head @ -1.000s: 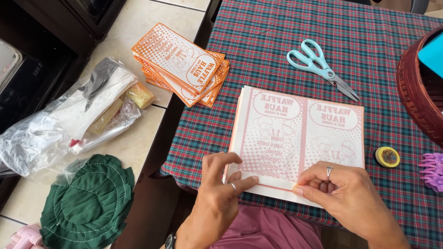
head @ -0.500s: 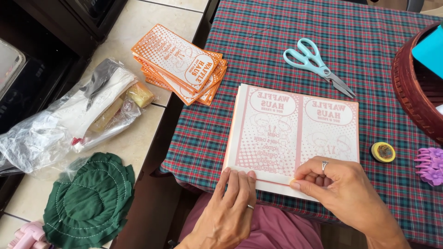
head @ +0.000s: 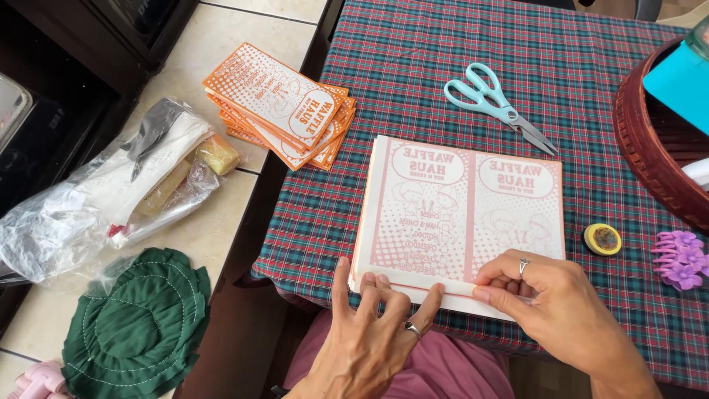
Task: Folding the bottom of paper bags and securing the fold with adhesive tape.
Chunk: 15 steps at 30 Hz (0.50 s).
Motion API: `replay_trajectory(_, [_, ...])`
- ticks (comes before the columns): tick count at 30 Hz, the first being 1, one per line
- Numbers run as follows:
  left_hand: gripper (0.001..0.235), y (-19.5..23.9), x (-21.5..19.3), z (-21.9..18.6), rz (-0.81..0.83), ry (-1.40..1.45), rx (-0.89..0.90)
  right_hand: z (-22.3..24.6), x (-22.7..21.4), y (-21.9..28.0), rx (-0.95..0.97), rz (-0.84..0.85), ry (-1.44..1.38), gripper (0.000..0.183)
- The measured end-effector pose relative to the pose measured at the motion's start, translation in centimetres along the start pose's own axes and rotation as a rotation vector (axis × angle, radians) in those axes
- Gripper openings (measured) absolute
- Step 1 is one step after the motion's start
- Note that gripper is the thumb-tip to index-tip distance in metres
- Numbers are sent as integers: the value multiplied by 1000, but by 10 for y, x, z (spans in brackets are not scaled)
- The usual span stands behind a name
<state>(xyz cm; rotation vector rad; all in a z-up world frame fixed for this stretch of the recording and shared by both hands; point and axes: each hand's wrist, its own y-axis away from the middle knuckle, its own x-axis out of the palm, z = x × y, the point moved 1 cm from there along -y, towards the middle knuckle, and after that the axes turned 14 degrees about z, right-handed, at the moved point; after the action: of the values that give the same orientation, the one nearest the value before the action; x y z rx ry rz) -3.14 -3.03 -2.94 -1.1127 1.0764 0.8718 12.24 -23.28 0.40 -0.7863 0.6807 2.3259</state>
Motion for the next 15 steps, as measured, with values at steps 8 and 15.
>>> replay_trajectory(8, [46, -9, -14, 0, -31, -35, 0, 2, 0, -4, 146, 59, -31, 7])
replay_trajectory(15, [52, -15, -10, -7, 1, -31, -1, 11, 2, 3, 37, 15, 224, 10])
